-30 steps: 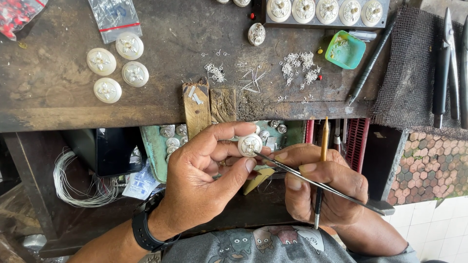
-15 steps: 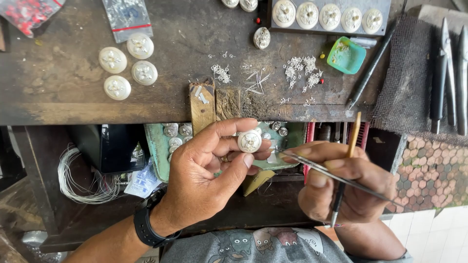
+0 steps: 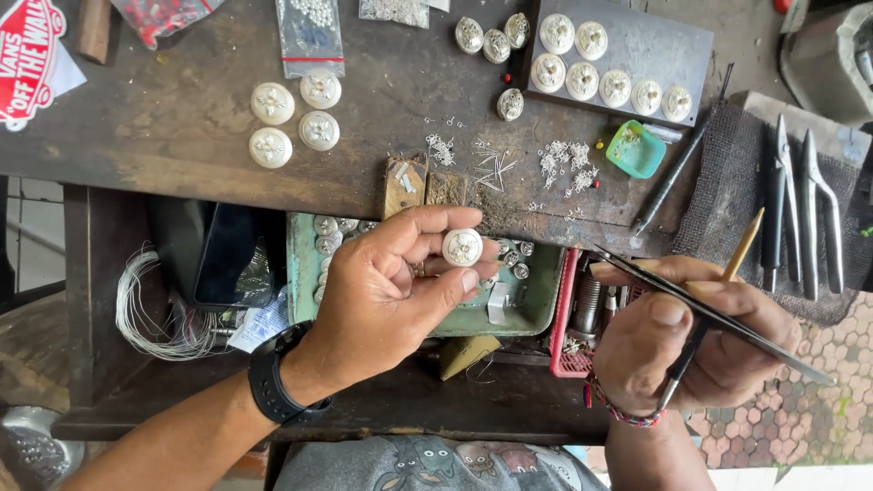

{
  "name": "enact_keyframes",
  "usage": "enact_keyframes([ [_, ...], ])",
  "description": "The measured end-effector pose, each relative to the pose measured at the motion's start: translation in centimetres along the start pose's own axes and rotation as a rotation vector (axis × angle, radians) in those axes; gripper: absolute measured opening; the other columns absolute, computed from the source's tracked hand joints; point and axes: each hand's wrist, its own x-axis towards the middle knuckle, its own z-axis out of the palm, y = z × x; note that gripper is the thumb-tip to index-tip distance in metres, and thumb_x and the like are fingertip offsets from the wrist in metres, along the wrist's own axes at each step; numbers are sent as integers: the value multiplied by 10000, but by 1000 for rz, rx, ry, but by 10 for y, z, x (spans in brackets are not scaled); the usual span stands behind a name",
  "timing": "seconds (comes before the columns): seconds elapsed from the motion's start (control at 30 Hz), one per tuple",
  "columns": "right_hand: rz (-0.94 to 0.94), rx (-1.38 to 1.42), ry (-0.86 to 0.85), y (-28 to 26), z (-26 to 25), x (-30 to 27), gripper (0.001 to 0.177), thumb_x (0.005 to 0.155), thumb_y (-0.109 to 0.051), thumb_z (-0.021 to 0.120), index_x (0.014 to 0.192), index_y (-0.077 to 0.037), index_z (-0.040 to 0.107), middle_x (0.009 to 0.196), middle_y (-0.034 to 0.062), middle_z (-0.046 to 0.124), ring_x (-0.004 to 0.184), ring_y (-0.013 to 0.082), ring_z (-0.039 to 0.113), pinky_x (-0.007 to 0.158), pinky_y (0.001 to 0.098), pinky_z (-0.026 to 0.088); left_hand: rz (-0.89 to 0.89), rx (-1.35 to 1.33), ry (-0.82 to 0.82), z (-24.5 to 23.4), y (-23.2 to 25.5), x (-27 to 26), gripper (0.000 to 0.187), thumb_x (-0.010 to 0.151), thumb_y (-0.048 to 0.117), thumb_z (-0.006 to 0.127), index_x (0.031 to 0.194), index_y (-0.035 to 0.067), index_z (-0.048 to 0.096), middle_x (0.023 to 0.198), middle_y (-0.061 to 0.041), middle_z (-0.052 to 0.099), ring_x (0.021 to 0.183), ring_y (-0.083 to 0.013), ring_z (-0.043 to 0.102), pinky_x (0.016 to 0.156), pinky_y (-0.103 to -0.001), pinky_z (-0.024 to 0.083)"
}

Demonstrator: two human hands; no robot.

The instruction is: Adding small decorative silver beads to a circular jewelry base using tweezers and a brush.

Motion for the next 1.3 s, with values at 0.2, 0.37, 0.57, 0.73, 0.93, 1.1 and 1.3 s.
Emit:
enact_keyframes([
  [0.2, -122, -45, 119, 3, 7, 0, 498, 743, -154, 605, 1130, -13, 326, 1130, 109, 389, 985, 301, 524, 742, 510, 612, 76, 36, -22, -2, -2, 1, 392, 816, -46, 526, 1189, 17, 425, 966, -169, 646, 921, -228, 665, 812, -319, 588],
  [0.37, -89, 9, 30, 3, 2, 1, 674, 654, -168, 680, 1217, -85, 318, 1192, 46, 416, 1089, 244, 494, 824, 514, 603, -15, -44, 30, 0, -2, 2, 247, 807, -30, 524, 1022, 48, 431, 928, -177, 659, 882, -258, 686, 738, -287, 583],
  [0.57, -70, 57, 45, 6, 1, -2, 622, 684, -175, 661, 1209, -85, 339, 1175, 65, 421, 1072, 260, 500, 820, 540, 601, 49, 58, 25, 0, 0, 0, 277, 831, 20, 504, 1104, 37, 456, 988, -169, 656, 906, -224, 680, 691, -238, 575],
  [0.73, -75, 24, 26, 6, 2, -1, 526, 756, -109, 597, 1209, -80, 330, 1184, 59, 397, 1064, 277, 494, 828, 555, 591, 104, 132, -13, -3, 1, -2, 315, 848, 13, 475, 1160, 42, 443, 1049, -164, 631, 962, -249, 663, 760, -283, 594],
  [0.93, -123, -71, 141, 6, 17, 3, 382, 823, 19, 499, 1153, -52, 322, 1164, 59, 378, 986, 304, 500, 747, 550, 591, 147, 190, -32, -2, 5, -3, 318, 845, 0, 450, 1162, 26, 451, 1038, -171, 631, 998, -260, 648, 787, -285, 586],
  [1.1, -154, -64, 165, 6, 23, 5, 395, 812, -72, 530, 1149, -53, 325, 1171, 50, 386, 978, 309, 504, 726, 561, 585, 142, 176, -18, -1, 3, -3, 327, 835, -27, 436, 1155, 27, 466, 1034, -163, 634, 1001, -241, 644, 792, -279, 581],
  [1.3, -208, -166, 268, 10, 16, 2, 315, 831, 39, 483, 1100, -20, 329, 1119, 78, 385, 888, 355, 509, 681, 545, 578, 138, 214, -28, -1, 6, -4, 311, 841, 2, 444, 1149, 41, 473, 1012, -140, 646, 973, -226, 663, 745, -271, 603],
])
